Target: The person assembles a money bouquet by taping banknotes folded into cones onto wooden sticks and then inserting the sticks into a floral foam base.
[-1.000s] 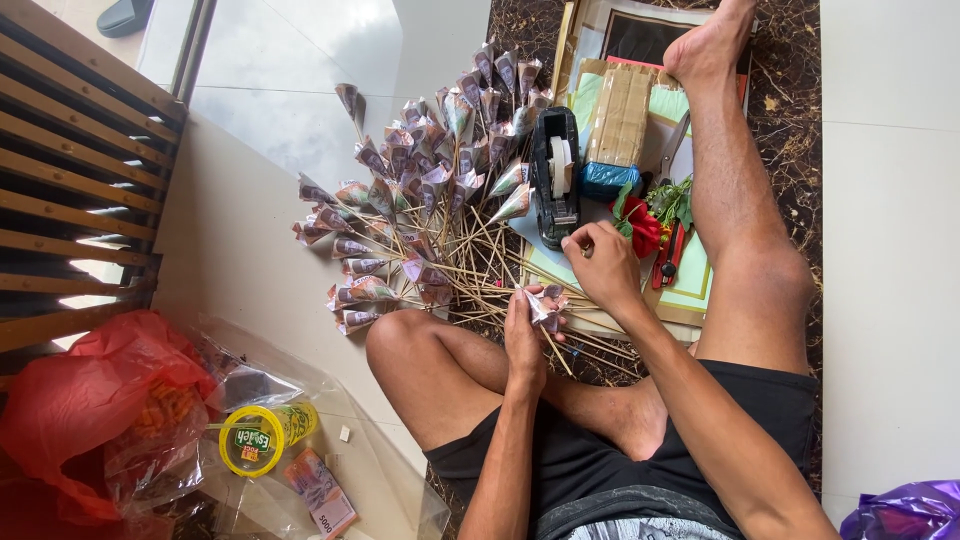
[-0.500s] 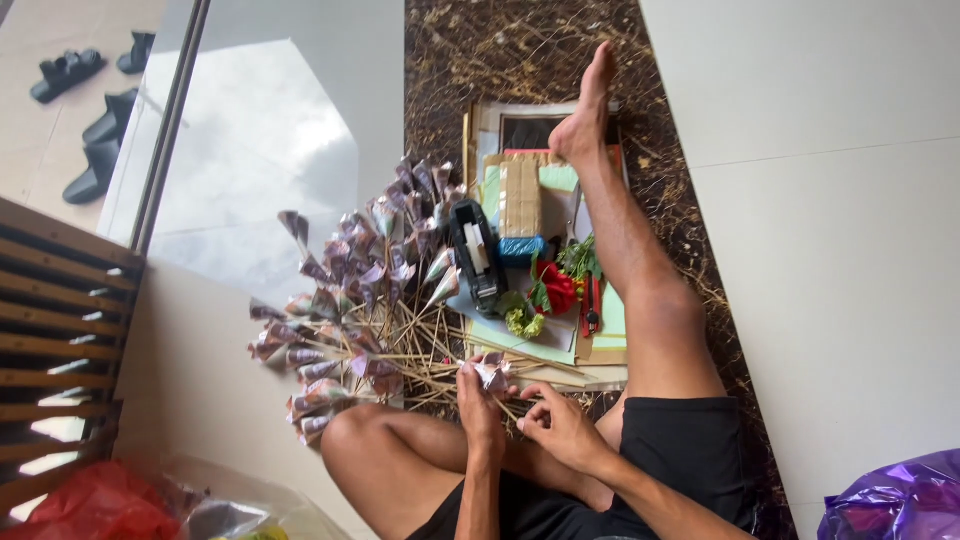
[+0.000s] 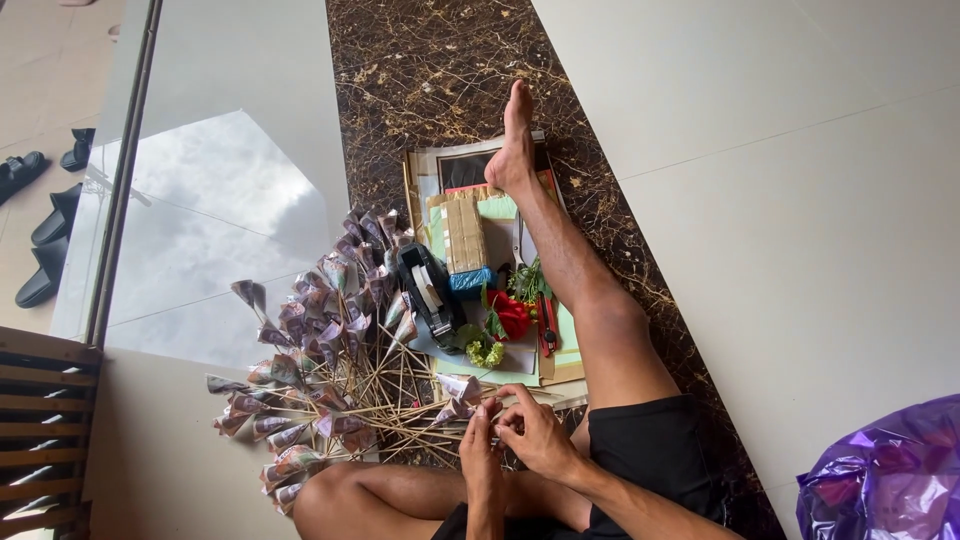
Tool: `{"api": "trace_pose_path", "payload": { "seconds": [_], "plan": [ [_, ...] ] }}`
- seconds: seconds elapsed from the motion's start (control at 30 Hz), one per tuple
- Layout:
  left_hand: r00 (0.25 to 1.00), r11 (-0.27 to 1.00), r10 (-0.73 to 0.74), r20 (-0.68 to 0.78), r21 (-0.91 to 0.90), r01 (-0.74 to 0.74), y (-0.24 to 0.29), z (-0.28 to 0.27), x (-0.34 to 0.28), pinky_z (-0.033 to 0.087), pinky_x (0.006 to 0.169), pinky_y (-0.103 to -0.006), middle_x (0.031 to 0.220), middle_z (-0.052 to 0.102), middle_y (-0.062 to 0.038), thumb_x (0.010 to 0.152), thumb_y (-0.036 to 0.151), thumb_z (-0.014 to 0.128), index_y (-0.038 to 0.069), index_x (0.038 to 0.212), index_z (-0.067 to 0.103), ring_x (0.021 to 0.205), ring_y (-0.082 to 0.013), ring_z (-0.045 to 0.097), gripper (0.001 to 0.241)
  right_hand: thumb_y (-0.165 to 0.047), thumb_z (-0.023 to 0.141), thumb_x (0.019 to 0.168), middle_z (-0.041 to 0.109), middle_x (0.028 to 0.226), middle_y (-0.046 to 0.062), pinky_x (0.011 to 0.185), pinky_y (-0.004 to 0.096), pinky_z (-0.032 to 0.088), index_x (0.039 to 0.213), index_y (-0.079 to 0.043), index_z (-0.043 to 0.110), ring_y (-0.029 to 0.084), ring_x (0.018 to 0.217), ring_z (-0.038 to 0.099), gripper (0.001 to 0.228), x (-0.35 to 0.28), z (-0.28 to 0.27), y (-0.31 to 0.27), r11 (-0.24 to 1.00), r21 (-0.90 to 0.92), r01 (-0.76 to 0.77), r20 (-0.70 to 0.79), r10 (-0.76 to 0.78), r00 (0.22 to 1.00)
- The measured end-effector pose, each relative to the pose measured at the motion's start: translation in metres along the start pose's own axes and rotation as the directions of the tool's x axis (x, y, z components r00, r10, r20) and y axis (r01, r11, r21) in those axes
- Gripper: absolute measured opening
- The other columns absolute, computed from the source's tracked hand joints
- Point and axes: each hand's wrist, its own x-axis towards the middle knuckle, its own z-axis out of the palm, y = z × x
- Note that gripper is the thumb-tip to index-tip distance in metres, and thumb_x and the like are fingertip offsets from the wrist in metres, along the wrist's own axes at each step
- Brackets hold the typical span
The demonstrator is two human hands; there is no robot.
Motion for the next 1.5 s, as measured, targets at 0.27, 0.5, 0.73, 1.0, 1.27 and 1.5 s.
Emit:
{"api": "trace_pose_path", "payload": {
  "seconds": [0.27, 0.5, 0.73, 1.0, 1.27, 1.5],
  "plan": [
    [0.985, 0.988, 0.151, 0.081, -0.039, -0.148, -0.009, -0.017, 0.024, 0.048, 0.073, -0.0305, 0.095, 0.066, -0.007, 0.098, 0.028, 0.064, 0.002, 0.114, 0.074, 0.084, -0.0167, 0.059, 0.032, -0.019, 0.07, 0.09, 0.078, 0.085, -0.001, 0.07, 0.03, 0.057, 0.124, -0.017, 0.059, 0.014, 0.076, 0.073, 0.035, 0.011, -0.007, 0.007, 0.999, -0.009, -0.048, 0.01, 0.048, 0.999],
    [0.935, 0.936, 0.348, 0.072, -0.087, -0.341, -0.018, -0.025, 0.048, 0.055, 0.065, -0.0221, 0.087, 0.068, -0.01, 0.103, 0.023, 0.064, 0.006, 0.122, 0.073, 0.072, -0.0121, 0.063, 0.027, -0.023, 0.071, 0.096, 0.077, 0.074, 0.001, 0.069, 0.031, 0.055, 0.1, -0.018, 0.079, 0.011, 0.069, 0.066, 0.011, 0.016, -0.021, 0.024, 0.999, -0.029, -0.024, 0.001, 0.024, 1.0],
    [0.92, 0.923, 0.384, 0.076, -0.053, -0.381, -0.028, -0.024, 0.053, 0.058, 0.065, -0.0238, 0.085, 0.068, -0.01, 0.105, 0.026, 0.063, 0.005, 0.121, 0.074, 0.07, -0.0127, 0.065, 0.029, -0.019, 0.069, 0.096, 0.078, 0.073, 0.003, 0.068, 0.032, 0.054, 0.097, -0.016, 0.081, 0.014, 0.068, 0.064, 0.012, 0.018, -0.021, 0.018, 0.997, -0.063, -0.034, 0.097, 0.04, 0.994],
    [0.877, 0.868, 0.468, 0.108, 0.131, -0.479, -0.011, -0.013, 0.028, 0.051, 0.072, -0.0258, 0.073, 0.068, -0.006, 0.1, 0.026, 0.07, 0.013, 0.114, 0.08, 0.07, -0.0099, 0.056, 0.022, -0.02, 0.069, 0.096, 0.078, 0.073, 0.006, 0.065, 0.033, 0.054, 0.098, -0.014, 0.08, 0.016, 0.068, 0.065, 0.012, 0.02, -0.018, 0.016, 0.996, -0.086, -0.023, 0.144, 0.035, 0.989],
    [0.886, 0.878, 0.444, 0.132, 0.131, -0.46, -0.007, -0.011, 0.022, 0.05, 0.076, -0.026, 0.073, 0.069, -0.003, 0.1, 0.026, 0.071, 0.013, 0.113, 0.081, 0.072, -0.009, 0.056, 0.021, -0.019, 0.068, 0.096, 0.077, 0.074, 0.006, 0.062, 0.033, 0.052, 0.098, -0.015, 0.08, 0.017, 0.066, 0.064, 0.012, 0.021, -0.016, 0.023, 0.993, -0.114, -0.033, 0.155, 0.051, 0.987],
    [0.874, 0.866, 0.468, 0.131, 0.128, -0.483, -0.006, -0.009, 0.02, 0.051, 0.077, -0.0264, 0.074, 0.07, -0.005, 0.1, 0.024, 0.071, 0.014, 0.114, 0.081, 0.071, -0.0095, 0.059, 0.02, -0.02, 0.069, 0.095, 0.076, 0.073, 0.005, 0.061, 0.032, 0.052, 0.097, -0.014, 0.079, 0.016, 0.065, 0.063, 0.012, 0.023, -0.017, 0.019, 0.993, -0.111, -0.035, 0.138, 0.05, 0.989]
  ]
}}
